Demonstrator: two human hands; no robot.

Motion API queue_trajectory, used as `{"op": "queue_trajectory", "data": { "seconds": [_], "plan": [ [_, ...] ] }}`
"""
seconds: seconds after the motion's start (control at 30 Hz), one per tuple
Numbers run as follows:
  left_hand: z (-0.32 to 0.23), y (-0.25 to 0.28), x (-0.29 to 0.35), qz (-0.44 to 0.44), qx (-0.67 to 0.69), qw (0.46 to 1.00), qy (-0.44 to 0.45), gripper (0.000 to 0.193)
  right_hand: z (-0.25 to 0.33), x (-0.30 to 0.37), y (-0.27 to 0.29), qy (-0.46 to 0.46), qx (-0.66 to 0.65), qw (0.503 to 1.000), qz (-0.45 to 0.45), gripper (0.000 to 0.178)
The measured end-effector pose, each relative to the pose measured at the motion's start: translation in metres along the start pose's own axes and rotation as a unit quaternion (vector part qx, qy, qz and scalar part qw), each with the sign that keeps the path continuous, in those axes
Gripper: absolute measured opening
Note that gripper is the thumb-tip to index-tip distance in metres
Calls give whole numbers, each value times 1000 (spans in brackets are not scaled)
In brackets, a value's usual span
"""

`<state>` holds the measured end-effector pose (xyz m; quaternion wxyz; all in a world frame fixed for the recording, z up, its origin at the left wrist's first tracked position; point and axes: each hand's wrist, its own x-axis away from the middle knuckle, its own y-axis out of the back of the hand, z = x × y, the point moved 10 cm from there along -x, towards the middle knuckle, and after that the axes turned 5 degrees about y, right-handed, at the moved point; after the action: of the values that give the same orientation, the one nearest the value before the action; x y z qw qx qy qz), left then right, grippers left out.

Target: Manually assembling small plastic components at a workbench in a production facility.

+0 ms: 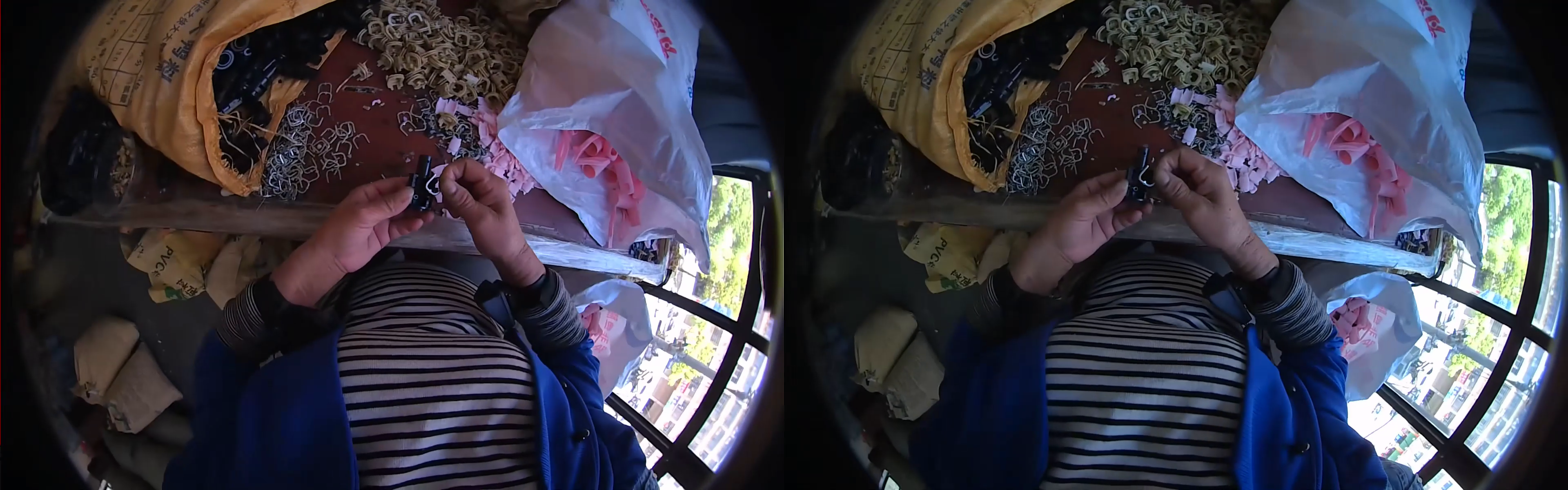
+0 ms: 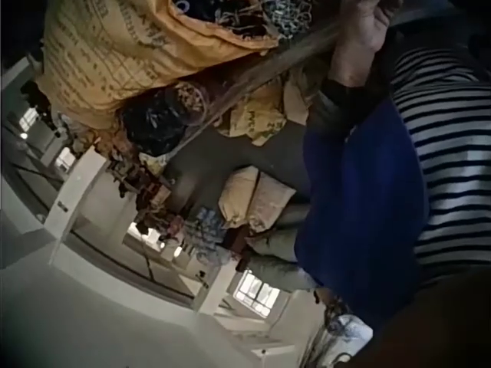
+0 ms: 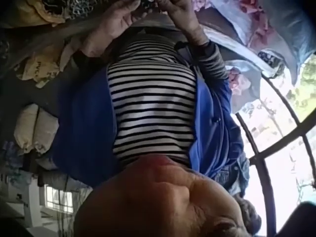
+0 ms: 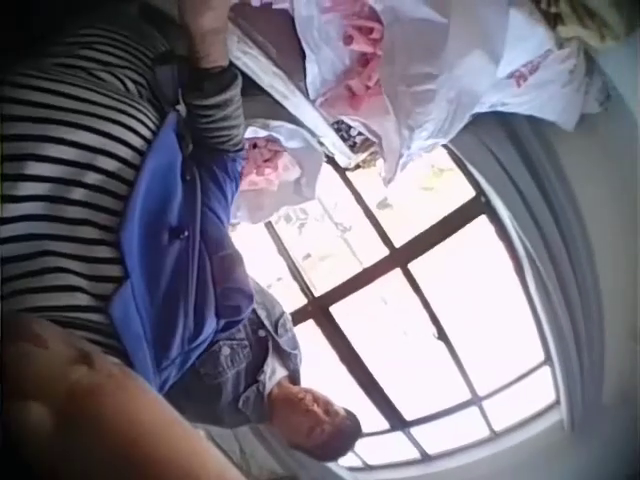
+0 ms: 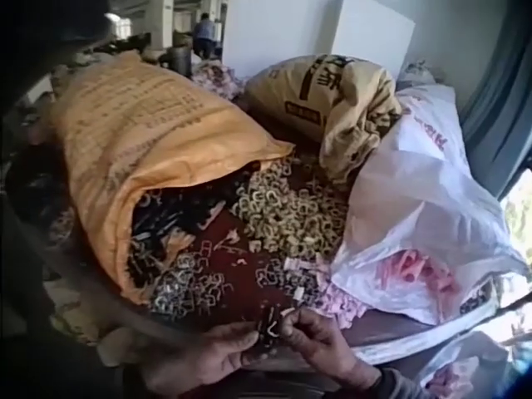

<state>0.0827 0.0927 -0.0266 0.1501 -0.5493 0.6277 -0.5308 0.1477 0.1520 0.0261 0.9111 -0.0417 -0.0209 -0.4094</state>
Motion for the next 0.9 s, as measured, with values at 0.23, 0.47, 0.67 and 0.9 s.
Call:
{"op": "queue_trajectory", "data": {
  "seconds": [0.23, 0.47, 0.67, 0.9],
  "plan": [
    [1, 3, 6, 6, 12, 1000, 20, 24, 22, 1, -11, 136, 219, 966, 13, 8],
    [6, 2, 12, -5, -5, 1000, 17, 21, 43, 14, -23, 207, 334, 919, 19, 8],
    [11, -5, 13, 1, -21, 1000, 20, 18, 51, 29, -26, 238, 370, 898, 25, 11],
    [16, -12, 16, -12, -51, 998, 19, 16, 58, 39, -29, 288, 409, 865, 37, 11]
  ]
}}
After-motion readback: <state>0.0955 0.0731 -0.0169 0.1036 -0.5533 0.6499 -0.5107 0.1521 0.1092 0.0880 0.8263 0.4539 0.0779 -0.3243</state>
